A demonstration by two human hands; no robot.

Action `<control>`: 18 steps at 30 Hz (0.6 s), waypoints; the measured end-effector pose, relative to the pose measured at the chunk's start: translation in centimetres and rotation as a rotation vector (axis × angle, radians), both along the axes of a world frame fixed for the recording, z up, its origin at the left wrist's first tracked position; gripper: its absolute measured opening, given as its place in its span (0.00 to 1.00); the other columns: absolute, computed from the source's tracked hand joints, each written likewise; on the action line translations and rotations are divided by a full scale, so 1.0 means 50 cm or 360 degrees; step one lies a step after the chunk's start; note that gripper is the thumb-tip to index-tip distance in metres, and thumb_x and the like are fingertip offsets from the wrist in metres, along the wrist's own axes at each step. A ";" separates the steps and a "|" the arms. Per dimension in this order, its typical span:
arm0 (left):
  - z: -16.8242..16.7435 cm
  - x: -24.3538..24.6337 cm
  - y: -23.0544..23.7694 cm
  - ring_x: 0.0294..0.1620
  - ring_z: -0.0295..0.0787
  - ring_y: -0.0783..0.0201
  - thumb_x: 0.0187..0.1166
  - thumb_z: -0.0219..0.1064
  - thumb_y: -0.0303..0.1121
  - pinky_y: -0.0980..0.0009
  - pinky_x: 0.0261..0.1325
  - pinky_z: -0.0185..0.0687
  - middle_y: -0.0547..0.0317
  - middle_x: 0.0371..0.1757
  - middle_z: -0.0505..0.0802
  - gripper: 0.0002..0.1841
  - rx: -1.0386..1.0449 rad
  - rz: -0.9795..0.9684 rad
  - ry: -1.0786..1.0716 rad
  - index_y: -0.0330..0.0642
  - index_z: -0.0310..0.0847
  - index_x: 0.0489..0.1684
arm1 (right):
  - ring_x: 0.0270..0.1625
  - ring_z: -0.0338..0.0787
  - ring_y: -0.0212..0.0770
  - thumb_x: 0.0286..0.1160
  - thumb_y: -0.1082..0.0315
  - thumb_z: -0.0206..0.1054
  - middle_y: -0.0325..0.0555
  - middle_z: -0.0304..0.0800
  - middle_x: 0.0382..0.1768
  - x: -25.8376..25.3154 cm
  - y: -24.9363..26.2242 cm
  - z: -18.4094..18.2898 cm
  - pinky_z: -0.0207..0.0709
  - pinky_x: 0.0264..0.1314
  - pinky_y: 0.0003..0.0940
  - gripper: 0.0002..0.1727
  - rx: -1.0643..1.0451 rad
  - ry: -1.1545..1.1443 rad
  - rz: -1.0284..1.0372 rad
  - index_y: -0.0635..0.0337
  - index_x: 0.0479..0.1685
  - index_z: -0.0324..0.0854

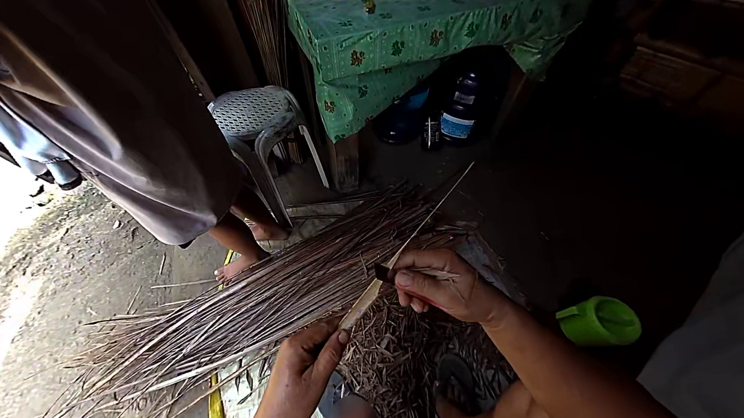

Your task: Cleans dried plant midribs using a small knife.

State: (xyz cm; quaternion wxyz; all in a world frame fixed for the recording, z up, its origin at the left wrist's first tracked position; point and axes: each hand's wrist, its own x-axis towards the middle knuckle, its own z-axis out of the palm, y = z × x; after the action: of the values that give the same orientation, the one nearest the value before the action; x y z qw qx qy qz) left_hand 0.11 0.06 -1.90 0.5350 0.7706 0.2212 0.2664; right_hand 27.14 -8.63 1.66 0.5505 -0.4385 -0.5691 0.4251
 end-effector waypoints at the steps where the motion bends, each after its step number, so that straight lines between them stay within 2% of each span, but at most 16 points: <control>1: 0.000 -0.001 0.000 0.23 0.75 0.83 0.88 0.60 0.43 0.83 0.27 0.71 0.74 0.26 0.86 0.16 0.0006 0.0017 0.0014 0.43 0.91 0.46 | 0.26 0.86 0.26 0.89 0.66 0.60 0.37 0.90 0.29 0.003 0.001 -0.001 0.81 0.27 0.20 0.14 0.0011 -0.0024 -0.0059 0.69 0.53 0.85; 7: 0.004 0.006 -0.001 0.21 0.73 0.83 0.88 0.60 0.44 0.83 0.25 0.69 0.75 0.24 0.84 0.16 0.0041 0.0043 0.0063 0.44 0.91 0.43 | 0.26 0.86 0.28 0.88 0.69 0.60 0.39 0.91 0.30 0.010 0.004 -0.006 0.82 0.27 0.22 0.14 0.0133 -0.0089 -0.0385 0.71 0.57 0.85; 10: -0.002 -0.005 0.002 0.23 0.75 0.83 0.88 0.60 0.44 0.82 0.27 0.71 0.74 0.25 0.86 0.16 0.0040 0.0042 0.0081 0.45 0.91 0.43 | 0.25 0.87 0.30 0.88 0.69 0.59 0.40 0.90 0.28 0.032 0.007 0.002 0.84 0.29 0.24 0.13 0.0171 0.0004 -0.0577 0.68 0.58 0.85; 14: -0.003 -0.012 0.007 0.22 0.74 0.83 0.90 0.56 0.46 0.82 0.27 0.71 0.75 0.24 0.84 0.19 0.0070 0.0003 0.0089 0.44 0.91 0.47 | 0.26 0.89 0.32 0.89 0.67 0.59 0.41 0.92 0.30 0.042 0.000 0.008 0.85 0.30 0.25 0.14 0.0133 0.0188 -0.0393 0.64 0.63 0.84; 18: -0.001 -0.009 0.004 0.17 0.68 0.81 0.91 0.51 0.47 0.81 0.22 0.66 0.76 0.18 0.77 0.22 -0.0055 -0.0075 0.0120 0.46 0.90 0.43 | 0.27 0.88 0.30 0.89 0.69 0.60 0.41 0.92 0.32 0.007 0.000 -0.003 0.84 0.29 0.24 0.17 0.0032 0.0104 -0.0174 0.70 0.66 0.82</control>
State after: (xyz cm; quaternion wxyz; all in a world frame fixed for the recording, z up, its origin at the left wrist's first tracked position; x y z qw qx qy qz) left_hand -0.34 0.26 -1.95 0.5456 0.7758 0.2275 0.2207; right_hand 27.49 -8.62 1.53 0.5957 -0.4491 -0.5303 0.4028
